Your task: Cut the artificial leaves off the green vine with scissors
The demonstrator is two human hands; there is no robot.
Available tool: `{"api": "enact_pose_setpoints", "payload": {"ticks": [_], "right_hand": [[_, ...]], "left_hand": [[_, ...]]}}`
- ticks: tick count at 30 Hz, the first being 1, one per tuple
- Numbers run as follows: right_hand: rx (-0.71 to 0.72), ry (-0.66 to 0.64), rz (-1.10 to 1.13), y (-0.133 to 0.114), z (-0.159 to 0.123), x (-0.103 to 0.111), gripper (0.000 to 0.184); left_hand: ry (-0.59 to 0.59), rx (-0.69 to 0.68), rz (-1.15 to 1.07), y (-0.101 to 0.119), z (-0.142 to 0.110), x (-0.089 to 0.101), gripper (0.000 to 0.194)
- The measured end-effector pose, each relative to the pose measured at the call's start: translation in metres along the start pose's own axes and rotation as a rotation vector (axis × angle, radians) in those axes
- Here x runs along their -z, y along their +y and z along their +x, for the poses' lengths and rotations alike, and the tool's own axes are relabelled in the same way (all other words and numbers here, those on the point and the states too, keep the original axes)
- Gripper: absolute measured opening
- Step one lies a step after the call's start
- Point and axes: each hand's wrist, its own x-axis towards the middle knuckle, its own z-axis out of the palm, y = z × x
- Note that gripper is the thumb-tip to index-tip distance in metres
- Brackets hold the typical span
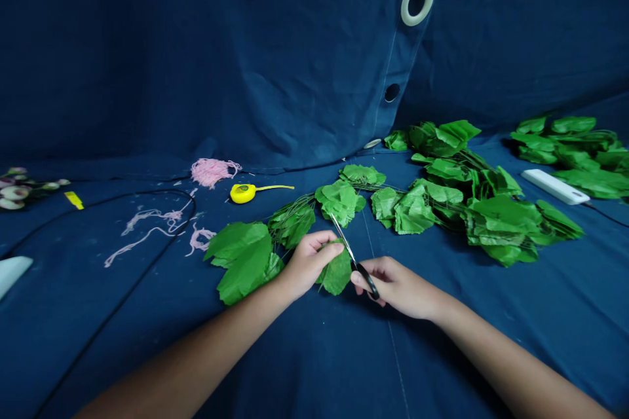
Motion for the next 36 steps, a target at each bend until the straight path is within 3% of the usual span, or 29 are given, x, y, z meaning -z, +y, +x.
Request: {"api": "enact_pose_setpoints", "payload": {"ticks": [17, 26, 36], "right_hand": [[0.023, 0.036, 0.063, 0.008, 0.002, 0.001, 0.056], [0.082, 0.084, 0.141, 0.01, 0.007, 0.002, 0.056], [0.129, 0.17, 0.221, 0.014, 0.011, 0.007, 0.052]], "left_hand": [[-0.008, 0.029, -0.114, 0.001, 0.001, 0.001, 0.028], [-0.006, -0.023, -0.093, 0.004, 0.001, -0.001, 0.031], [-0.146, -0.019, -0.155, 0.007, 0.005, 0.01, 0.024]]}}
